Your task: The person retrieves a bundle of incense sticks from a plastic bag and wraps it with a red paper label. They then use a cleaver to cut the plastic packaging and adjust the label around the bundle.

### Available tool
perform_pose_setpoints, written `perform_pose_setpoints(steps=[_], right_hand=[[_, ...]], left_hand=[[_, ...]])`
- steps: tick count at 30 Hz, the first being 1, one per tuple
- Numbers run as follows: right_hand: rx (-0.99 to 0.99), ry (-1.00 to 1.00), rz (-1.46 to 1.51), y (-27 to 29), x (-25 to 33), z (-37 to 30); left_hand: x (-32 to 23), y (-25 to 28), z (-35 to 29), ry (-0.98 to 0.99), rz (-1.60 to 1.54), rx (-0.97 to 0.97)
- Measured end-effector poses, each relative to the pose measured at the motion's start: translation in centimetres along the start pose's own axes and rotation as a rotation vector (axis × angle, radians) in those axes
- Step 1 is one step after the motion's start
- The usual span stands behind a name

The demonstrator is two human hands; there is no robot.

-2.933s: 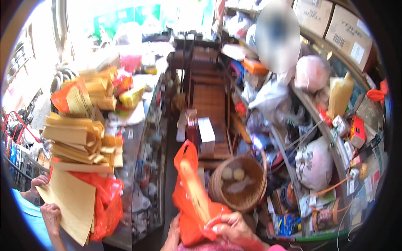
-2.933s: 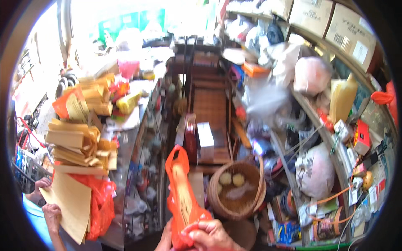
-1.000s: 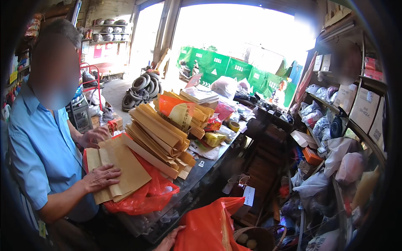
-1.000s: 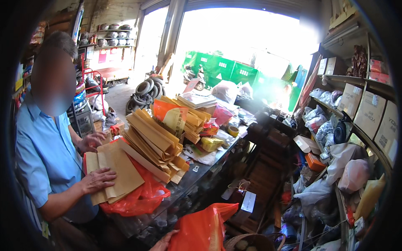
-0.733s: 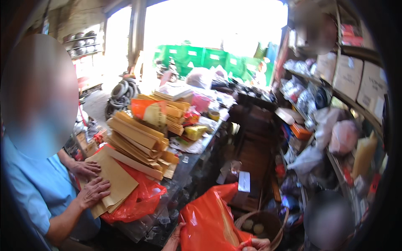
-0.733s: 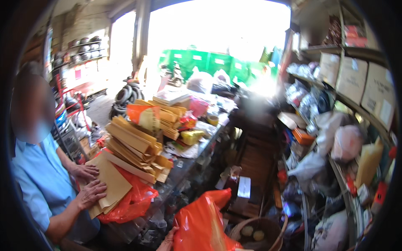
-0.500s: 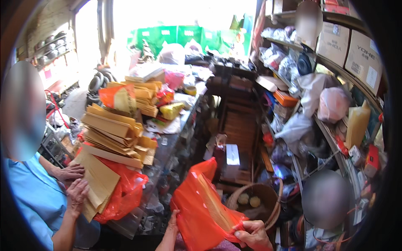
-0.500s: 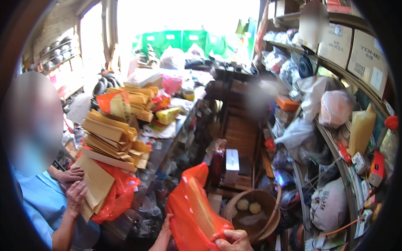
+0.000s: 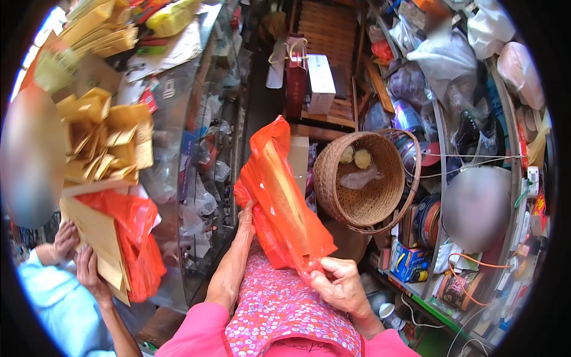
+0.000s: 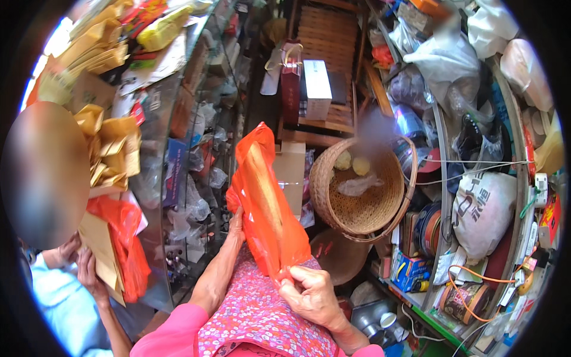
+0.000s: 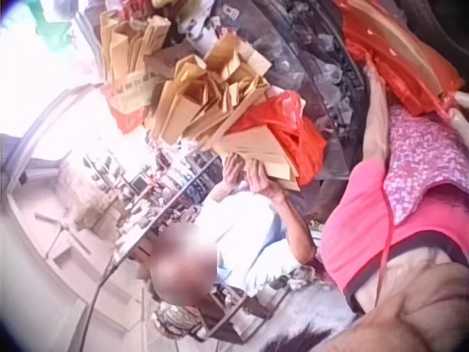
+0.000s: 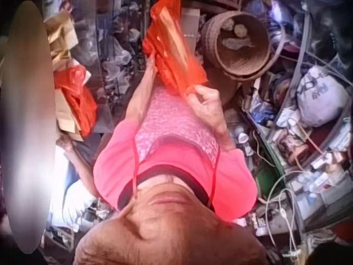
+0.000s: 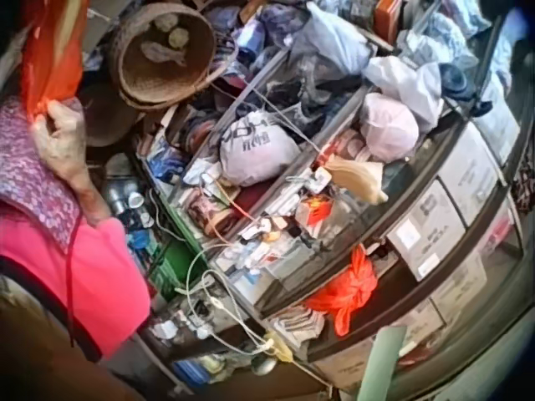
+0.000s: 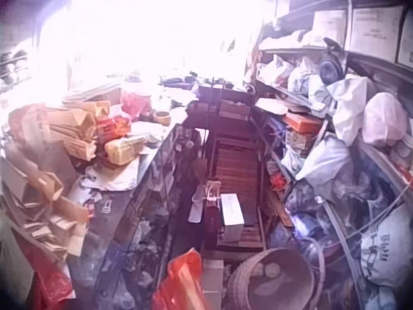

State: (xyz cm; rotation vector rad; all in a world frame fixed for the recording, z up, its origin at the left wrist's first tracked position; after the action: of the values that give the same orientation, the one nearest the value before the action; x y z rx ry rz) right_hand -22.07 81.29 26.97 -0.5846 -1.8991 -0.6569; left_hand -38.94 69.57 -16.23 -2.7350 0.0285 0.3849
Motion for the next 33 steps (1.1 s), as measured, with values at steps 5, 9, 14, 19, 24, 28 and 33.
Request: perform_pose_setpoints(steps=[5,9,14,19,24,28,33], right_hand=[[-0.117,0.013,-0.149,0.0,-2.0,4.1],[-0.257,-0.187,-0.217,1.5,-7.0,5.9],[-0.426,-0.266,-0.331,2.4,-14.8,8.3],[-0.395,-0.452,-0.213,0.9,-23.3,9.6],[-0.343,-0.58,-0.27,-1.3,-32.5,10.2],[-0.295,-0.617,-0.307,-2.0,-39.5,9.3],[-0.301,-0.64,-0.044,-2.6,-41.1,8.1]], left_hand=[[0.2,-0.2,4.8,0.016,0.207,-0.155],[0.6,-4.7,7.8,0.019,0.303,-0.082],[2.6,-10.5,12.2,0.08,0.386,0.097],[6.1,-11.0,19.1,0.064,0.475,0.094],[7.5,-6.2,24.4,-0.017,0.969,-0.143],[7.9,-4.3,25.1,-0.005,1.04,-0.096],[6.8,-3.2,25.7,-0.029,1.254,-0.177]])
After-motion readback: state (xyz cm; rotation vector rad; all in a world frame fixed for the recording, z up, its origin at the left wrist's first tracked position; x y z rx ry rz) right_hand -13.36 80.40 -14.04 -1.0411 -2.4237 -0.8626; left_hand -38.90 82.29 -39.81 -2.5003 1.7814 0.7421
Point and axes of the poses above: each hand's wrist, its own z-axis towards the middle knuckle, its own y-axis out of the back of the hand, x = y × z, the point moved 8 cm from there along z, towards the middle knuckle, and after that the axes turned 4 degrees about y, right-handed, at the moved point
